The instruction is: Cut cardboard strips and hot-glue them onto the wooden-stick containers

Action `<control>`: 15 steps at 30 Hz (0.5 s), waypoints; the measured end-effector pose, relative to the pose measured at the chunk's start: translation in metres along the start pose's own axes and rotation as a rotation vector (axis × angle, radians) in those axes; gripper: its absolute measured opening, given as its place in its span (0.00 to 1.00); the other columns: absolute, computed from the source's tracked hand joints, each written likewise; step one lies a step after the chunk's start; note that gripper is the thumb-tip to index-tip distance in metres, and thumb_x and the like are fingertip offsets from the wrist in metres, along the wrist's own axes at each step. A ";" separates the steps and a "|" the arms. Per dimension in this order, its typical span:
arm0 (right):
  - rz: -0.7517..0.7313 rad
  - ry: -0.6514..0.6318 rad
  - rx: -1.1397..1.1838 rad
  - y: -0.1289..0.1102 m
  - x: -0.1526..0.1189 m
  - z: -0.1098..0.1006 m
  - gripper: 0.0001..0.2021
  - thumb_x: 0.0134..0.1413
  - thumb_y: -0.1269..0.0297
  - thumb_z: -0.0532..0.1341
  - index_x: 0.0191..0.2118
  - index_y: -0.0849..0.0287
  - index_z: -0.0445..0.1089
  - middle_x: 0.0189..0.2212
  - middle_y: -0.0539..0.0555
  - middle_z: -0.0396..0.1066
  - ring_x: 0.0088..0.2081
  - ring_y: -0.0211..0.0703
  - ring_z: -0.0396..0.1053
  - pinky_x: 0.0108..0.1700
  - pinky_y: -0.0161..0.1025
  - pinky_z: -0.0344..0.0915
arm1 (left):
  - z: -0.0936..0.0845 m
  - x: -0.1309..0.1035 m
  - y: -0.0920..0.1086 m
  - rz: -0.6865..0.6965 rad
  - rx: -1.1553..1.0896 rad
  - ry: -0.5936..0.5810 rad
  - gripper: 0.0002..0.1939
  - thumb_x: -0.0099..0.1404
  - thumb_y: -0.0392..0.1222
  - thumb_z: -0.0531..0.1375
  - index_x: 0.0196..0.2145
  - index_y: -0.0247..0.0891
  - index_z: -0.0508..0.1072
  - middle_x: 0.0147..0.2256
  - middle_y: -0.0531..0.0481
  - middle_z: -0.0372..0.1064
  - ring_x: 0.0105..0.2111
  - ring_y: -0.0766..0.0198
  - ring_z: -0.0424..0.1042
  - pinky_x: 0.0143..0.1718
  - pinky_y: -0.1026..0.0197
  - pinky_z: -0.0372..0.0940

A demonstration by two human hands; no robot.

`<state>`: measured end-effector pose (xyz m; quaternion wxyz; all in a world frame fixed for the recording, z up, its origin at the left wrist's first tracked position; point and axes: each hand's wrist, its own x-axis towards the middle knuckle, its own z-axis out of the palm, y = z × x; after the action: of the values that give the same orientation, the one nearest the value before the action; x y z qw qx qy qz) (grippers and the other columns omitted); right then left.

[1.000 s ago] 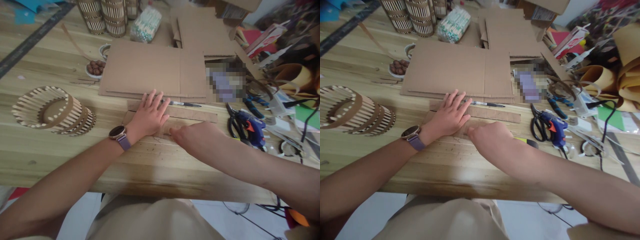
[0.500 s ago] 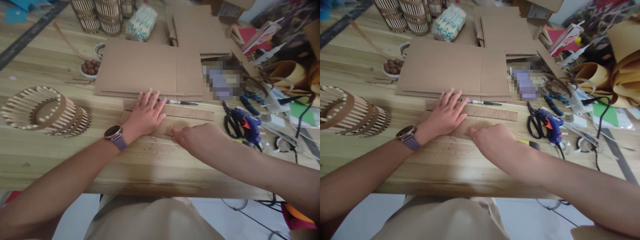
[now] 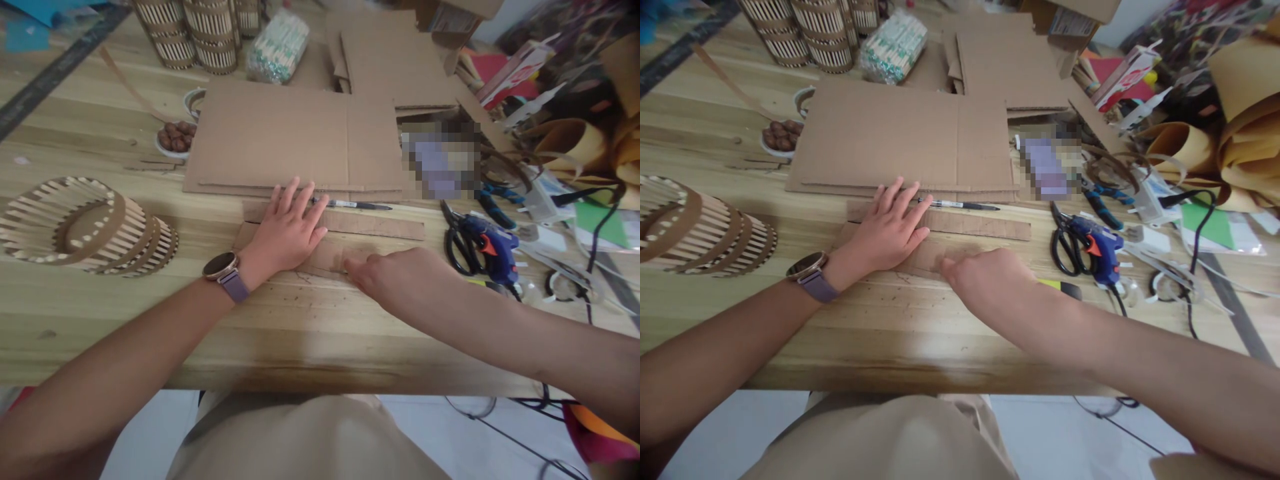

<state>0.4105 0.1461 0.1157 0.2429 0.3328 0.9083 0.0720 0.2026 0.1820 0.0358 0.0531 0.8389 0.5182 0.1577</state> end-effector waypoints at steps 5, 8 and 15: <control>0.023 -0.013 -0.004 0.001 -0.002 0.000 0.16 0.52 0.82 0.59 0.44 0.57 0.68 0.24 0.49 0.73 0.23 0.42 0.70 0.20 0.38 0.38 | -0.002 0.001 0.001 -0.012 0.010 -0.032 0.29 0.75 0.47 0.49 0.69 0.30 0.58 0.70 0.29 0.47 0.71 0.34 0.40 0.69 0.31 0.37; 0.001 -0.009 -0.013 0.003 -0.005 0.001 0.18 0.52 0.83 0.58 0.46 0.57 0.68 0.24 0.49 0.72 0.23 0.42 0.70 0.21 0.38 0.39 | -0.002 0.001 0.001 -0.013 0.007 -0.028 0.29 0.75 0.47 0.49 0.68 0.30 0.58 0.70 0.30 0.47 0.71 0.34 0.40 0.69 0.31 0.37; 0.038 -0.059 -0.009 0.002 -0.010 -0.005 0.21 0.52 0.85 0.56 0.49 0.56 0.68 0.24 0.49 0.72 0.22 0.42 0.70 0.21 0.39 0.40 | -0.002 0.001 0.002 -0.015 0.013 -0.030 0.29 0.75 0.47 0.49 0.68 0.31 0.58 0.70 0.29 0.48 0.71 0.34 0.40 0.69 0.30 0.37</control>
<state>0.4161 0.1412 0.1242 0.2698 0.3511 0.8938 0.0707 0.2038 0.1814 0.0384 0.0566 0.8376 0.5247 0.1412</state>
